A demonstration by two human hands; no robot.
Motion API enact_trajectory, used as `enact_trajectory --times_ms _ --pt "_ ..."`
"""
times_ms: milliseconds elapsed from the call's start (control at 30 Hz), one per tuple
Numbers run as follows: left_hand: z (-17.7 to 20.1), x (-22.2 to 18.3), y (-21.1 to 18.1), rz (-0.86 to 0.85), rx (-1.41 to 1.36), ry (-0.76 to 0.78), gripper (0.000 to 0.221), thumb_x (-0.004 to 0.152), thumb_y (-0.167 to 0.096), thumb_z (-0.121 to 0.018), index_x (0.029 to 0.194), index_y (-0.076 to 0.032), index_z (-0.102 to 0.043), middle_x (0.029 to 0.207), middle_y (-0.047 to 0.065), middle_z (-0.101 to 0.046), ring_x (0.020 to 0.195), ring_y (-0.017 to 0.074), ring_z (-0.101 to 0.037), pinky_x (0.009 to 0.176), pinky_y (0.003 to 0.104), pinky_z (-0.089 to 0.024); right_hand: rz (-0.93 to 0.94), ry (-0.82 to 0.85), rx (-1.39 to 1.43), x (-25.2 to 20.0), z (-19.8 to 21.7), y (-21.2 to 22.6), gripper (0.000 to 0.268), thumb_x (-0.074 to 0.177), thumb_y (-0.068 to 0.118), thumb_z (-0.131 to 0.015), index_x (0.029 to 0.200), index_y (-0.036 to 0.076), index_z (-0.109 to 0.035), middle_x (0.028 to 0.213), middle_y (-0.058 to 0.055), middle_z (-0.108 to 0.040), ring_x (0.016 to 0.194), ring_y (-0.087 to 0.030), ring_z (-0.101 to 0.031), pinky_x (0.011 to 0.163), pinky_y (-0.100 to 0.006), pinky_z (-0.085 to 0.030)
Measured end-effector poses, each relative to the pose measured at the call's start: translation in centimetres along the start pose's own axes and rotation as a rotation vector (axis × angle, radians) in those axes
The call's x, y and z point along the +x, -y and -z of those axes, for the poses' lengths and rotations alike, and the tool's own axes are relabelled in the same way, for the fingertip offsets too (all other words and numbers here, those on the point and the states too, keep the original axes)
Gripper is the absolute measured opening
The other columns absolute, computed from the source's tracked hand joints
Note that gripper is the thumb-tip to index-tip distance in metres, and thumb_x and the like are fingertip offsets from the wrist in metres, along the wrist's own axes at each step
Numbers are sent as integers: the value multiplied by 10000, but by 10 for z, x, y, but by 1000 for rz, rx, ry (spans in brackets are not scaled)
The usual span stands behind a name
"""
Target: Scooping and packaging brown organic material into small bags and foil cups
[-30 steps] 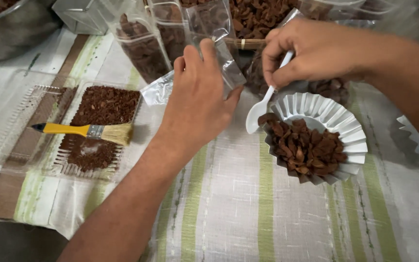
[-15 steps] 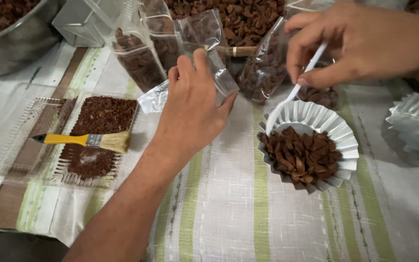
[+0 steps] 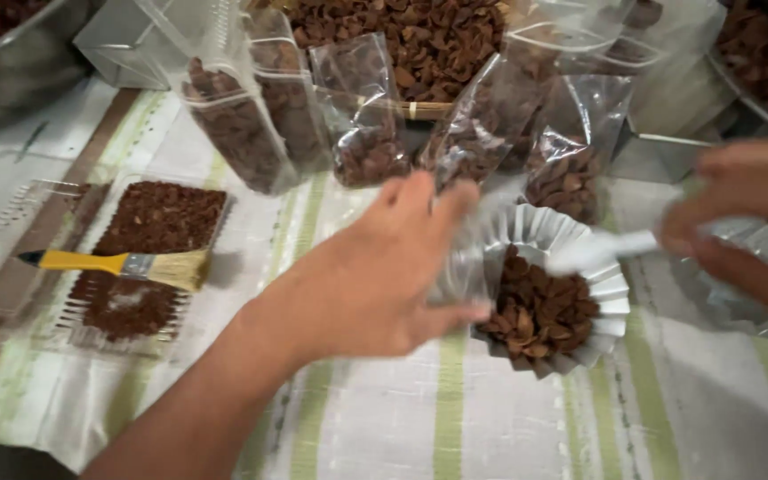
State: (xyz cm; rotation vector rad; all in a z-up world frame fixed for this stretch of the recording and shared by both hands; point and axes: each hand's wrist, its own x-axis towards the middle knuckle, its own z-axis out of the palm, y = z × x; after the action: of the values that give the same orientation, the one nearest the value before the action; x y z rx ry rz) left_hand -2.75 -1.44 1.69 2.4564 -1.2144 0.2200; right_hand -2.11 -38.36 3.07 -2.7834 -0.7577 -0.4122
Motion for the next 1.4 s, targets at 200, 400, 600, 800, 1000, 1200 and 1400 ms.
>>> enact_trajectory --times_ms 200,400,600,800,1000,1200,1400 --pt "-3 -2 -8 -170 90 -17 808 981 -624 -150 1254 79 -442 953 180 -513 766 233 -460 773 452 -458 57 105 332 -1 1 37 104 746 255 -765 651 219 -787 562 52 -715 481 -102 -646 537 -217 -541" --pt "-4 1 0 -20 143 142 657 1017 -611 -335 1392 -80 -243 922 106 -492 830 199 -490 749 356 -534 -154 134 154 12 -8 62 105 821 261 -764 793 270 -865 718 102 -822 499 -105 -727 408 -360 -430" --pt "-10 2 8 -12 257 48 644 1037 -586 -454 1356 -44 -314 935 82 -483 831 184 -476 754 327 -504 -31 -58 249 -3 -16 35 126 904 141 -684 1018 138 -736 604 6 -610 416 -91 -443 379 -246 -298" --pt "-1 -2 10 -73 575 -91 766 954 -621 -651 1204 78 -467 1265 193 -490 883 257 -475 783 365 -479 -10 -125 113 7 -19 64 31 955 35 -697 972 38 -722 677 -103 -578 554 -220 -515 567 -382 -374" --pt "-7 1 11 -15 471 -23 718 964 -609 -668 1133 76 -535 991 171 -567 826 247 -485 735 389 -482 -215 -87 139 5 -23 79 118 998 83 -675 904 80 -745 685 -47 -561 528 -182 -450 456 -338 -306" --pt "-10 2 14 -16 576 -47 803 1009 -645 -545 1214 130 -541 1182 216 -586 864 255 -485 784 390 -479 -323 -63 453 7 -32 79 78 906 42 -723 889 20 -796 810 -59 -744 822 -148 -731 887 -272 -628" --pt "-6 6 13 126 155 8 719 959 -492 -693 1305 75 -417 1074 206 -484 934 298 -474 917 451 -434 87 -139 136 4 -39 61 29 904 92 -787 910 85 -760 796 -43 -685 643 -164 -647 601 -310 -463"
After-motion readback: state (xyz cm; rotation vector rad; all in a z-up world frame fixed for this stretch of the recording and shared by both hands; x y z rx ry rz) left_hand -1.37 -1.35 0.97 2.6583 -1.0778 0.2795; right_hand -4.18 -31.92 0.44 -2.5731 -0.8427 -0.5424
